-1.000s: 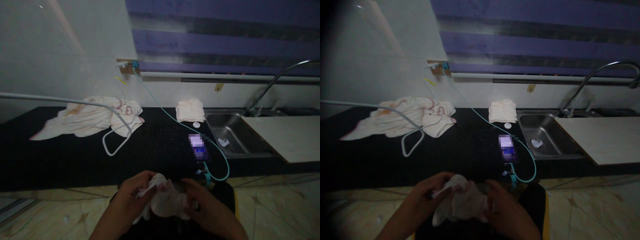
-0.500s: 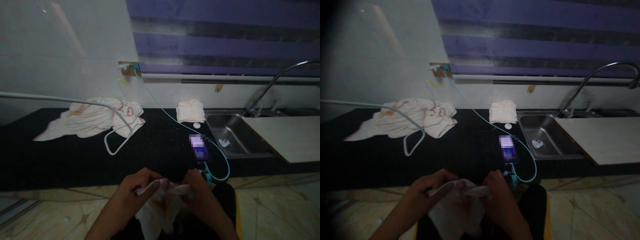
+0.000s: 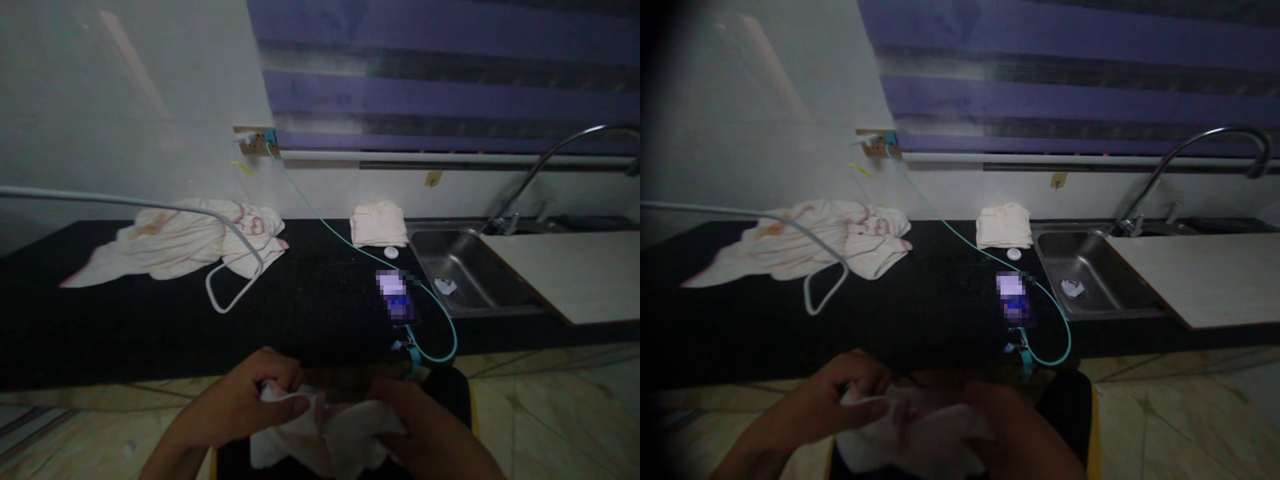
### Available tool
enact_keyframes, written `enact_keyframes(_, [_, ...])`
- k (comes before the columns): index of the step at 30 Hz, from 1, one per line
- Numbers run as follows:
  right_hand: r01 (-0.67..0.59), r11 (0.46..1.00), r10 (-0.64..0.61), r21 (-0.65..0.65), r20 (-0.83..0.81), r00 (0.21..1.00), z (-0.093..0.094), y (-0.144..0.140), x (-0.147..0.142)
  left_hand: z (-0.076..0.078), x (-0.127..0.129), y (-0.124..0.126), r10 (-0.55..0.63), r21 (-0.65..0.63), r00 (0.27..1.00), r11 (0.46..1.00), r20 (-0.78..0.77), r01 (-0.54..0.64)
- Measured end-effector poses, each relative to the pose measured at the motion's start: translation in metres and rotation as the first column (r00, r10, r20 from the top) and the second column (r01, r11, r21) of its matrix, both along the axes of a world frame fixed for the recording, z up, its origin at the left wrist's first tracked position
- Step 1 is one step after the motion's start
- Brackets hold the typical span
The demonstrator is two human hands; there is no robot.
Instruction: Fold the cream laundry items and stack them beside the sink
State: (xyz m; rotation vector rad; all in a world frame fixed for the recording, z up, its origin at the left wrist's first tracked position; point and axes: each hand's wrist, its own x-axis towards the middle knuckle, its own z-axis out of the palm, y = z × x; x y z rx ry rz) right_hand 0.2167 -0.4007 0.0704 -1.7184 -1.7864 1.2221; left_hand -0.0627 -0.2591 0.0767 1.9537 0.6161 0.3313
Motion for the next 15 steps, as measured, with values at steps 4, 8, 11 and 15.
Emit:
enact_keyframes(4, [0.084, 0.982, -0.084, 0.166, -0.007, 0.996, -0.009, 0.000, 0.011, 0.004, 0.002, 0.006, 0.127, -0.154, 0.991, 0.981, 0.052, -0.118])
enact_keyframes(8, [0.215, 0.929, -0.221, 0.299, -0.017, 0.975, -0.023, 0.001, 0.017, 0.015, 0.007, 0.009, 0.173, -0.149, 0.965, 0.968, -0.197, -0.204])
enact_keyframes(11, [0.261, 0.908, -0.261, 0.329, -0.045, 0.964, -0.029, 0.005, 0.020, 0.019, 0.008, 0.014, 0.129, 0.053, 0.885, 0.992, -0.447, -0.118])
enact_keyframes(15, [0.298, 0.907, -0.305, 0.298, -0.024, 0.952, -0.032, 0.006, 0.029, 0.013, -0.002, 0.028, 0.122, 0.164, 0.870, 0.985, -0.478, -0.048])
